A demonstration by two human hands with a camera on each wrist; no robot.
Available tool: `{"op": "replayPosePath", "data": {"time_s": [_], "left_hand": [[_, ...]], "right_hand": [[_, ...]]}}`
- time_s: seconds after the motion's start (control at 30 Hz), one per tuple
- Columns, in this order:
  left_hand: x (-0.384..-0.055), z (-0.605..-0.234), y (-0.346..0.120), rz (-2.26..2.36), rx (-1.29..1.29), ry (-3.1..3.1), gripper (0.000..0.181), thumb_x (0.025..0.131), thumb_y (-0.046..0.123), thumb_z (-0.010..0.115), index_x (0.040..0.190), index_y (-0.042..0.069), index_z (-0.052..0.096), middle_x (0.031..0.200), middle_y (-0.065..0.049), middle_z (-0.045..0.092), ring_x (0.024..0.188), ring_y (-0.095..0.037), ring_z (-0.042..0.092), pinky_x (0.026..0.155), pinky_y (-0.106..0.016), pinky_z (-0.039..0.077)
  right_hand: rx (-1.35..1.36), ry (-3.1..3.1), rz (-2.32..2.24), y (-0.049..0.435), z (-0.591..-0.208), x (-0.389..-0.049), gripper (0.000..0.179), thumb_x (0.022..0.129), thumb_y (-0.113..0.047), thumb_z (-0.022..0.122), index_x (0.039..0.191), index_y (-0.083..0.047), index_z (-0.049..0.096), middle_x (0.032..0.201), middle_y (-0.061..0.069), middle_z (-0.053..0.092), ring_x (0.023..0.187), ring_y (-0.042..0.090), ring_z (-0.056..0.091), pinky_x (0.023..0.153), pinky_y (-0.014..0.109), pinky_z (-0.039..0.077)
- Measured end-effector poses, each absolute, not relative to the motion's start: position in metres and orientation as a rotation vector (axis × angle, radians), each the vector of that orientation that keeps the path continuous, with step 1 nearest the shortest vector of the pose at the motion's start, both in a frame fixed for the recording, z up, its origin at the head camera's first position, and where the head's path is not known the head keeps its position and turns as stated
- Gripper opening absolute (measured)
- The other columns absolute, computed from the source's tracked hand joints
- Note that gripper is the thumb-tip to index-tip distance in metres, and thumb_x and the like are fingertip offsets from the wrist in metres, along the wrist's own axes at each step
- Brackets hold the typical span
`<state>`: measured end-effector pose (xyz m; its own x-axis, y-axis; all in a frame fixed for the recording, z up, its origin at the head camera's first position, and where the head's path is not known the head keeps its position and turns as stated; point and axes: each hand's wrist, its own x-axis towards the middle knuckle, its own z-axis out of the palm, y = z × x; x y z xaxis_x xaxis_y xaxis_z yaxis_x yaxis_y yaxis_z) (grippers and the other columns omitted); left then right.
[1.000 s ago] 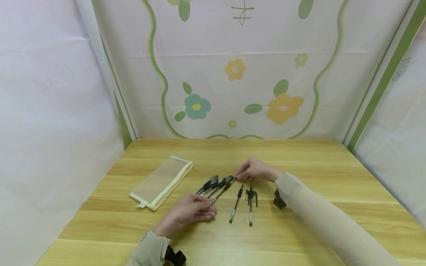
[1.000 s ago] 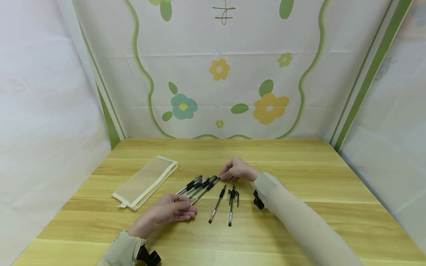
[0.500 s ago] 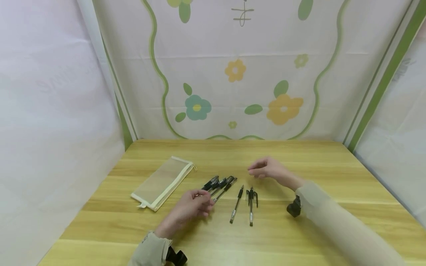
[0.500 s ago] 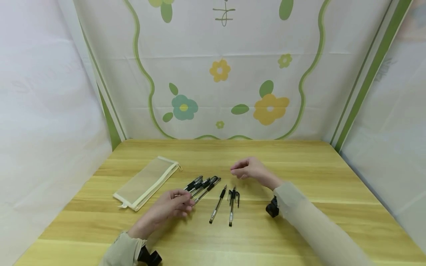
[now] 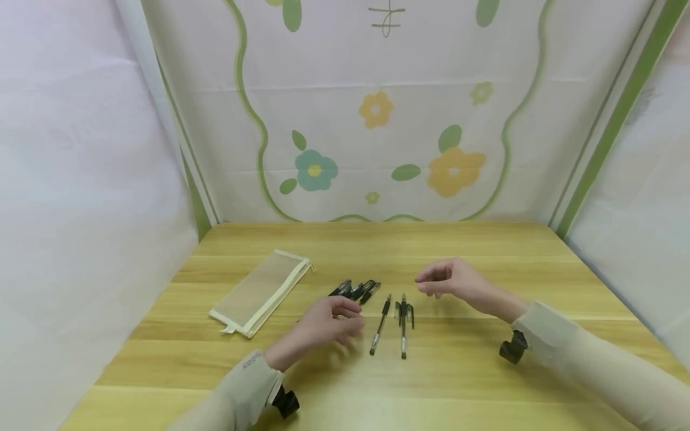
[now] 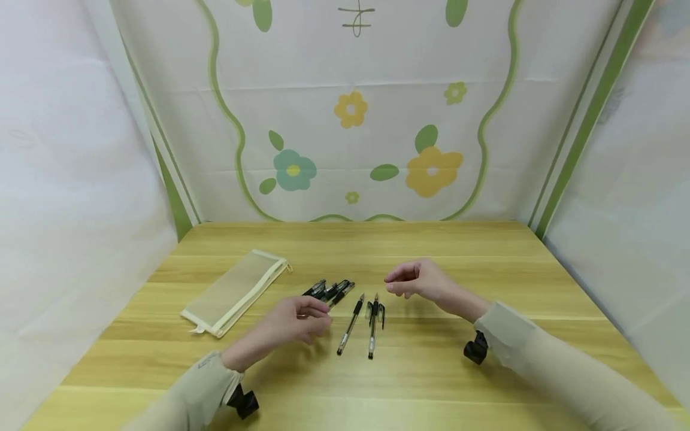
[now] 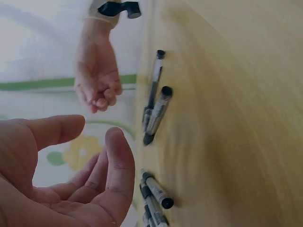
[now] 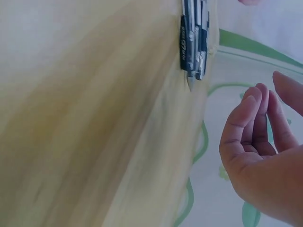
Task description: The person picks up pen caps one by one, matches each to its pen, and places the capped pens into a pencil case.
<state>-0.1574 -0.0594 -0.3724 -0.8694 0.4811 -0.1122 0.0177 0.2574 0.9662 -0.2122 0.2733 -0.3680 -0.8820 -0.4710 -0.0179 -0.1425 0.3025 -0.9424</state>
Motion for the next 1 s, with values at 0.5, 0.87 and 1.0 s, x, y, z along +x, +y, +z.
{"op": "replayPosePath", "data": {"time_s": [0.5,0.87,1.0], "left_hand": [[-0.158,-0.381,-0.029,1.689,0.29,2.118,0.049,0.073,0.002,0.085,0.114,-0.006,0.06,0.096,-0.012,0.068,0.071,-0.027,0.069,0.062,-0.038,0.059],[-0.153,-0.388,-0.01,1.773,0.181,2.168,0.063,0.07,0.002,0.087,0.123,-0.005,0.054,0.106,-0.01,0.066,0.066,-0.021,0.067,0.058,-0.033,0.058],[-0.151,-0.388,-0.007,1.723,0.158,2.265,0.063,0.067,0.003,0.089,0.12,-0.004,0.055,0.1,-0.008,0.066,0.065,-0.02,0.065,0.057,-0.032,0.057]], "right_hand": [[-0.557,2.2,-1.528,0.28,-0.375,-0.201,0.037,0.09,-0.022,0.073,0.113,0.007,0.066,0.102,0.032,0.062,0.087,0.047,0.058,0.075,0.052,0.054],[-0.538,2.142,-1.563,0.282,-0.374,-0.201,0.038,0.09,-0.018,0.073,0.114,0.01,0.063,0.103,0.036,0.06,0.083,0.043,0.06,0.075,0.049,0.054],[-0.58,2.097,-1.578,0.282,-0.373,-0.202,0.036,0.093,-0.017,0.069,0.115,0.011,0.062,0.102,0.038,0.058,0.081,0.035,0.06,0.075,0.047,0.054]]}}
